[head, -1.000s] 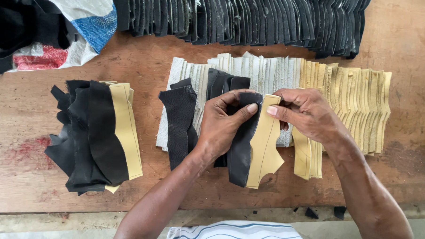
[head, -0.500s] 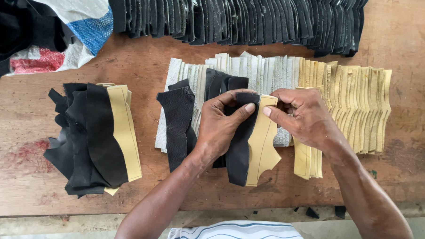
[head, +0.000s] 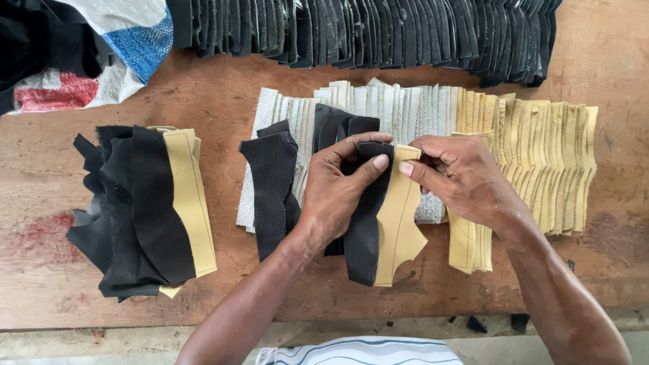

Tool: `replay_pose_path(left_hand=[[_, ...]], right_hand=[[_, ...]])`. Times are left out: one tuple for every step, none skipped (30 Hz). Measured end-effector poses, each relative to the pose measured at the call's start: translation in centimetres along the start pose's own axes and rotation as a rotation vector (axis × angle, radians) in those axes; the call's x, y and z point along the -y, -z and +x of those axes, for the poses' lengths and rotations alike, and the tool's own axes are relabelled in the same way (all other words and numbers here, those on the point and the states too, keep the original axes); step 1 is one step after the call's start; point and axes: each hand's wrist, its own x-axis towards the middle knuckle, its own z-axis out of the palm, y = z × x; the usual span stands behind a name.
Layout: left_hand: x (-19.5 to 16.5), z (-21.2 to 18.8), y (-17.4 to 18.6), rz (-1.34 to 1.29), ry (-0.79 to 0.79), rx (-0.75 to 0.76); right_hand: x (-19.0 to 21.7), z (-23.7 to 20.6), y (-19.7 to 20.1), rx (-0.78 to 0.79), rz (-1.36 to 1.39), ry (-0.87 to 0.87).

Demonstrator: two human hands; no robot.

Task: The person repeatedly picks a black rubber piece and a beige cardboard template, aligns them edge-to-edge, and places the paired set aside. The process is repeated multiple times on a wooden workbench with stacks of parts and templates.

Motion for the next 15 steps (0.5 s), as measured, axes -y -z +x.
replay_pose_path(left_hand=[[-0.07,0.00,0.02,-0.025,0.007,0.004],[-0.15,0.00,0.05,-0.051,0.012,0.009],[-0.25,-0.01,0.07,-0.077,0.017,0.012],[-0.37,-0.01,0.14,-0.043,0.027,0.009],[-0.49,-0.06,0.22,-0.011,0.039,0.005],[-0.57,-0.12,0.27,0.021,0.052,0.002],[-0.63,-0.12,0.25,0.030,0.052,0.003],[-0.67,-0.10,0.23,0.040,0.053,0.004],[-0.70,-0.09,0.24,0.051,0.053,0.002],[-0.72,-0.09,0.29,0.062,0.058,0.001],[-0.70,-0.07,0.28,0.073,0.065,0.001],[-0.65,-0.06,0.26,0.084,0.072,0.002],[-0.59,-0.03,0.25,0.069,0.056,0.009],[-0.54,0.04,0.26,0.055,0.040,0.018],[-0.47,0.07,0.23,0.042,0.026,0.027]], right_hand=[[0.06,0.04,-0.04,-0.003,-0.013,0.026],[0.12,0.08,-0.07,-0.005,-0.026,0.053],[0.17,0.09,-0.06,-0.006,-0.022,0.058],[0.21,0.10,-0.03,-0.007,-0.017,0.063],[0.25,0.10,-0.02,-0.006,-0.013,0.068],[0.29,0.08,-0.06,-0.006,-0.006,0.060],[0.32,0.07,-0.04,-0.009,0.000,0.053],[0.34,0.06,-0.02,-0.012,0.007,0.045],[0.35,0.09,0.00,-0.012,-0.010,0.041],[0.36,0.12,0.00,-0.010,-0.026,0.035],[0.35,0.11,0.02,-0.009,-0.041,0.027],[0.34,0.10,0.03,-0.006,-0.035,0.033],[0.31,0.12,0.03,-0.003,-0.028,0.041],[0.28,0.15,0.02,-0.001,-0.021,0.049],[0.23,0.14,0.05,0.000,-0.030,0.056]])
